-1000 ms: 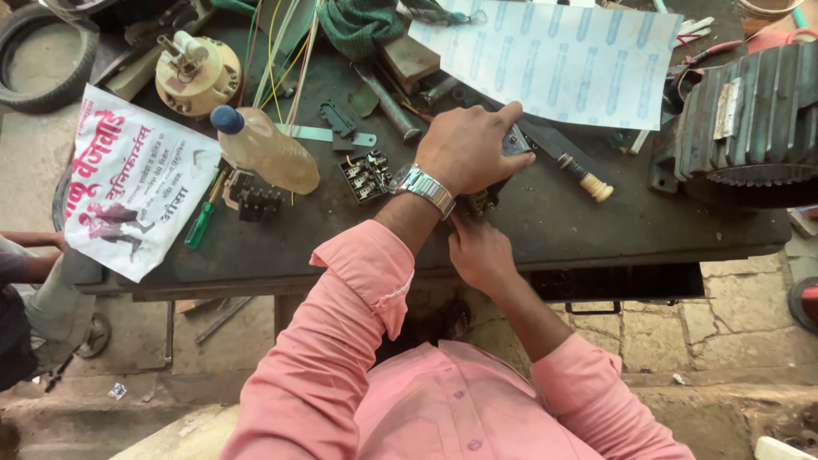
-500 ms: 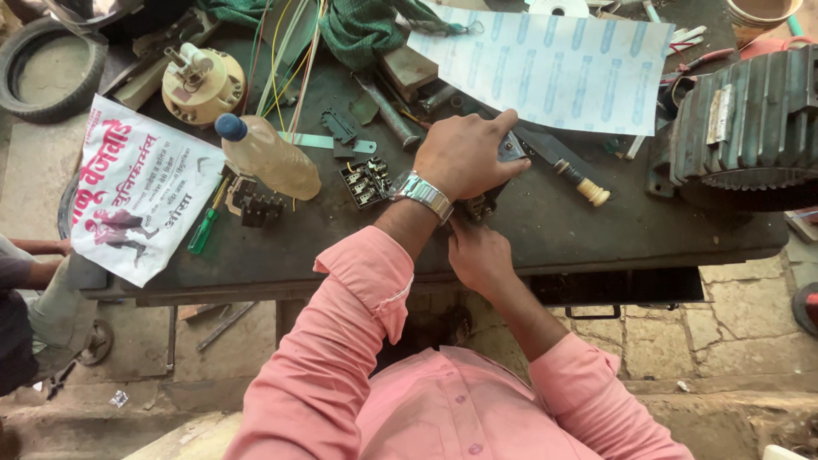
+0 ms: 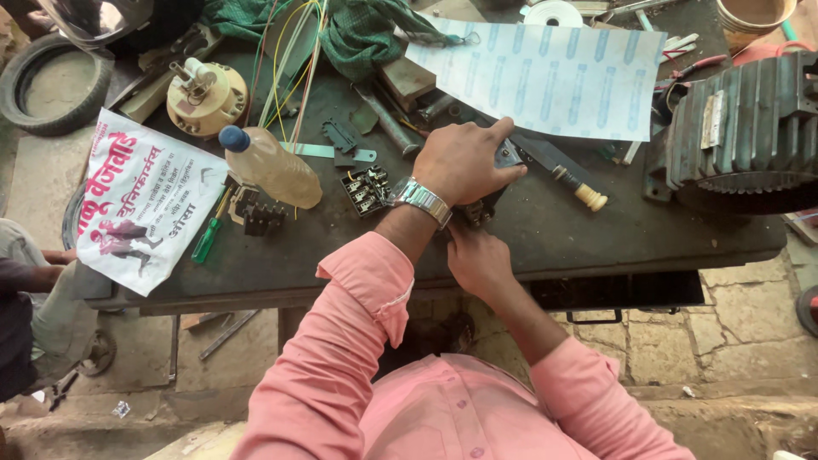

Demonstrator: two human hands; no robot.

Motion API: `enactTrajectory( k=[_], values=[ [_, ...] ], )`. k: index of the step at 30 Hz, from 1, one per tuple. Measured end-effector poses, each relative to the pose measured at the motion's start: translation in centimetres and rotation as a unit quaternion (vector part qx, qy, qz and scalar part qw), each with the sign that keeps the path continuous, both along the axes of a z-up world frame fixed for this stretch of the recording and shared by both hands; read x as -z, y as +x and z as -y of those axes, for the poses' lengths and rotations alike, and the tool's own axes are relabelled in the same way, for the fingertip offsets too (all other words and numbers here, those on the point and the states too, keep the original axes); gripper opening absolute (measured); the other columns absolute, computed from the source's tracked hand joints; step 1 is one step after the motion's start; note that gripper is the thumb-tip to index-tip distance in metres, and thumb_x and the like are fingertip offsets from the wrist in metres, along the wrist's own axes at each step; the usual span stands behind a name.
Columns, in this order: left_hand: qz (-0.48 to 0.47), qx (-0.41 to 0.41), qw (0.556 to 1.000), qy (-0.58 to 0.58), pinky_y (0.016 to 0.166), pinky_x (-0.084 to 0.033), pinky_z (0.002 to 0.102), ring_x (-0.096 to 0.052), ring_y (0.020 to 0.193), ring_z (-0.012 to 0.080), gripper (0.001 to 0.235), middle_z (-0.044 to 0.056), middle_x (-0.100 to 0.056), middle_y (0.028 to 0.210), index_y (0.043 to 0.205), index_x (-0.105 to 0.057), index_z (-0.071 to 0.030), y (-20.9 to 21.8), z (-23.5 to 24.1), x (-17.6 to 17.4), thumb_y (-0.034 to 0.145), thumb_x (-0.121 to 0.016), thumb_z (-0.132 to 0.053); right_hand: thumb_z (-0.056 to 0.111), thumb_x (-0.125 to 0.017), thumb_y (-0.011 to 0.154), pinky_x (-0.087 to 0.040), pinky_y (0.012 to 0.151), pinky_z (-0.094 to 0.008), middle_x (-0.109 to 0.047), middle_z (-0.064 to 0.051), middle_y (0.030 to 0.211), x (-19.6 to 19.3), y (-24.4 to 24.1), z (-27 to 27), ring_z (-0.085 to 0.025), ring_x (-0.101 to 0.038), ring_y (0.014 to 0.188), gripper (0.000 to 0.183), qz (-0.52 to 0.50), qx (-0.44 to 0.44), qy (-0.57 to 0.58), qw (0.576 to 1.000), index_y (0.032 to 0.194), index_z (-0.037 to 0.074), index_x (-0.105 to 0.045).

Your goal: The person uses a screwdriver to repeatedly scrape and adjust contacts inside a small electrical component on a workbench. They hold the component steady with one hand while working with the other, occasionally lifting and repositioning the part.

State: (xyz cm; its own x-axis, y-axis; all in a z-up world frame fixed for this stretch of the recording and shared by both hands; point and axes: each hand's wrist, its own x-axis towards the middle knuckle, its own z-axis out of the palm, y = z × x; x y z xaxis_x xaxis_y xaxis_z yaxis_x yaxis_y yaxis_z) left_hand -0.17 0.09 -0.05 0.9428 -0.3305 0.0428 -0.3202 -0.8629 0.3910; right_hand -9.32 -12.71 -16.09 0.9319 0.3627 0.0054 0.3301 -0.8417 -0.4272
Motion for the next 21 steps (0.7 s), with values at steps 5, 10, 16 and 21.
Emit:
enactTrajectory(
  k=[5,10,16,21],
  values=[
    [-0.014,0.006,1.0,0.006,0.073,-0.056,0.05,-0.073,0.089,0.0353,0.057,0.014,-0.076,0.09,0.118,-0.058,-0.014,0.2,0.0,-0.1,0.086,-0.066,-0.06,0.021,-0.058,0.088,-0.054,0.071,-0.059,-0.072,-0.021,0.094,-0.1,0.3,-0.1,-0.044,-0.07,0.079,0.061,0.006,-0.002,0.002,1.0,0.148,0.026,-0.049],
    [-0.007,-0.003,1.0,0.006,0.073,-0.056,0.049,-0.073,0.089,0.0349,0.055,0.013,-0.076,0.091,0.116,-0.06,-0.015,-0.1,0.1,-0.2,0.085,-0.066,-0.061,0.023,-0.057,0.092,-0.055,0.071,-0.059,-0.073,-0.018,0.092,-0.5,0.0,-0.3,-0.044,-0.07,0.081,0.053,0.003,0.001,-0.007,1.0,0.144,0.025,-0.05],
    [-0.006,-0.007,1.0,0.01,0.072,-0.056,0.05,-0.073,0.091,0.0343,0.055,0.012,-0.076,0.093,0.118,-0.06,-0.016,-0.1,0.0,-0.3,0.085,-0.066,-0.061,0.025,-0.058,0.091,-0.054,0.07,-0.06,-0.072,-0.022,0.087,-0.8,0.2,-0.5,-0.045,-0.069,0.078,0.052,-0.025,0.014,-0.018,0.999,0.143,0.022,-0.051],
    [-0.008,-0.005,1.0,0.01,0.072,-0.056,0.049,-0.073,0.091,0.0344,0.057,0.014,-0.075,0.093,0.117,-0.059,-0.015,0.3,0.1,-0.4,0.085,-0.066,-0.062,0.022,-0.058,0.088,-0.054,0.07,-0.061,-0.072,-0.022,0.086,-0.4,0.3,-0.5,-0.045,-0.069,0.077,0.057,-0.015,0.015,0.001,1.0,0.144,0.023,-0.051]
  ],
)
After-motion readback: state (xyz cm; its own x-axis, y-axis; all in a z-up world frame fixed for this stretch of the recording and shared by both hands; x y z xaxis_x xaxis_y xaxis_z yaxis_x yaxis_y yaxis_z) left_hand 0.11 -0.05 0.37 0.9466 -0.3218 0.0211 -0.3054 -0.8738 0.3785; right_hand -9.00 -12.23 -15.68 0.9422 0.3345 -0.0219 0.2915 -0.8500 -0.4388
